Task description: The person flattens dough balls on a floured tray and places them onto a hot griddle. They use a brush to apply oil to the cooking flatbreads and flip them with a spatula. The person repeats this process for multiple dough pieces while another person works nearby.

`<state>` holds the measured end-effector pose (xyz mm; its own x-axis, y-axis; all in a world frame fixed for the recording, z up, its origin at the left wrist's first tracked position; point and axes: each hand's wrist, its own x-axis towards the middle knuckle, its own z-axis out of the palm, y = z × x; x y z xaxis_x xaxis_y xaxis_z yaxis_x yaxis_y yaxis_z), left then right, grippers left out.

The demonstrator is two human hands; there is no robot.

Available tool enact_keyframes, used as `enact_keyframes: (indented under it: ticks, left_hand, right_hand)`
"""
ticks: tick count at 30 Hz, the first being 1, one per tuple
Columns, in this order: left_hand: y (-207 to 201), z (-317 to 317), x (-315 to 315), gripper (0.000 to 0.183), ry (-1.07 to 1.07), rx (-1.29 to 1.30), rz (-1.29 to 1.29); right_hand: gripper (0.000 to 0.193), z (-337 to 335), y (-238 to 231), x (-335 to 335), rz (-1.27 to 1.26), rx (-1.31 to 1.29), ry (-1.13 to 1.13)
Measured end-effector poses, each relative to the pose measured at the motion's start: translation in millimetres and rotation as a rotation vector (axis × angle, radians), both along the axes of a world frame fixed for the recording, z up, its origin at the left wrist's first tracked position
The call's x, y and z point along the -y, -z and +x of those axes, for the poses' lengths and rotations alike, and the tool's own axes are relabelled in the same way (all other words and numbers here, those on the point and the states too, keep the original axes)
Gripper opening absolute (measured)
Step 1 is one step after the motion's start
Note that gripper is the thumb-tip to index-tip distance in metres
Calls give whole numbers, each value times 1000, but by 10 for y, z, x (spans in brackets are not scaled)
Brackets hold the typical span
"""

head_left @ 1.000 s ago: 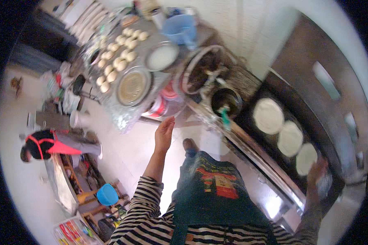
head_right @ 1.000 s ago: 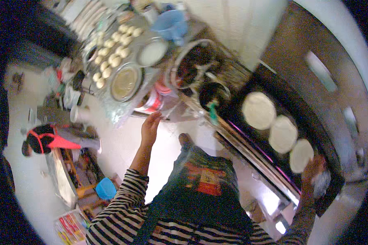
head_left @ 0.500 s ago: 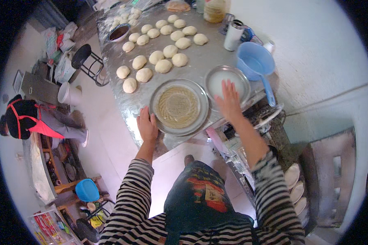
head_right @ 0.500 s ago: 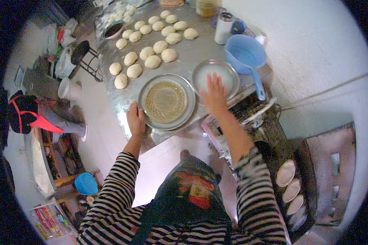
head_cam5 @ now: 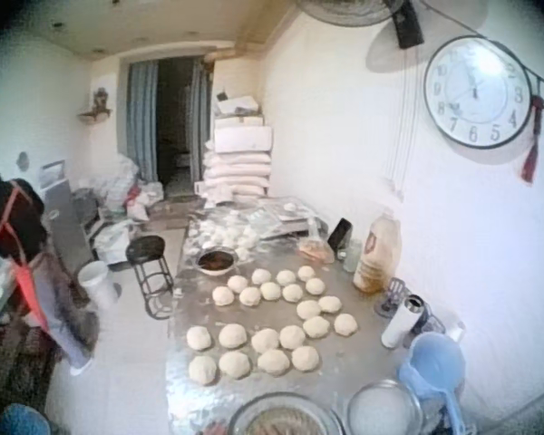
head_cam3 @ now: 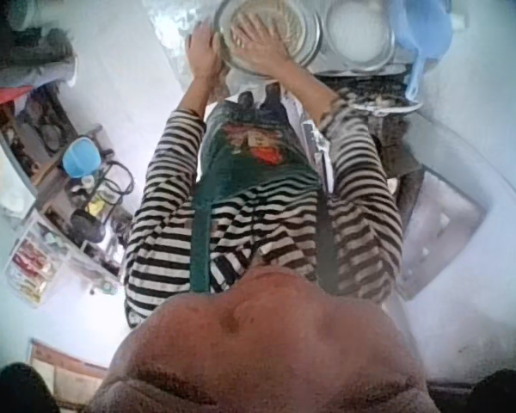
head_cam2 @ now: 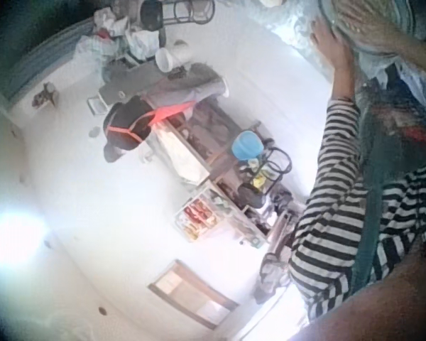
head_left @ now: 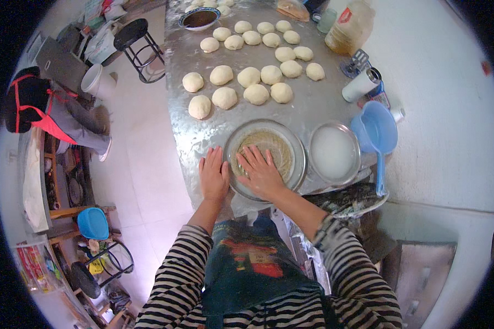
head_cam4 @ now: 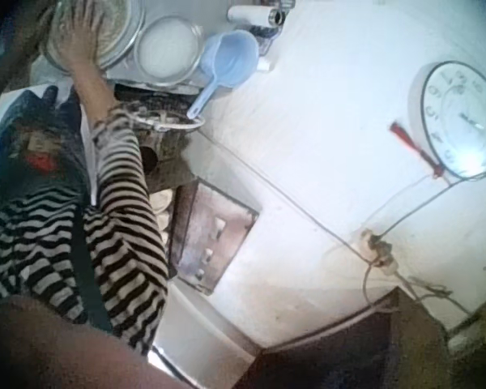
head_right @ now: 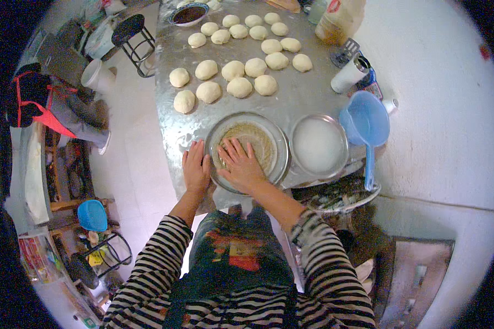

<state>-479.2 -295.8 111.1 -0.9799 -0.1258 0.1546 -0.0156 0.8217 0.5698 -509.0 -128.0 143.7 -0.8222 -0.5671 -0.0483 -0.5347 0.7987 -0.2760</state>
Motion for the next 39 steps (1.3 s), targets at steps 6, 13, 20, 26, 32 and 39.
enact_keyframes:
  ticks: [6,13,20,26,32,39]
  left_hand:
    - [-11,-22,7,42,-12,37,-39]
    - [-52,-11,-17,43,-27,20,-36]
    - [-23,-8,-14,42,-27,10,-34]
    - [-19,-29,-19,42,-28,1,-45]
    - [-5,-1,2,40,-16,9,21]
    - [-97,-113,-195,55,-80,99,157]
  right_hand:
    - [57,-1689,304,-330,-540,-216,653]
    - [42,-1919,238,-449,-690,238,582]
    - [36,50,-166,-539,-413,-103,215]
    - [49,-127,20,-307,-382,-225,218]
    - [61,-143,-34,-209,44,-18,-71]
    - [61,-324,66,195,-67,-129,62]
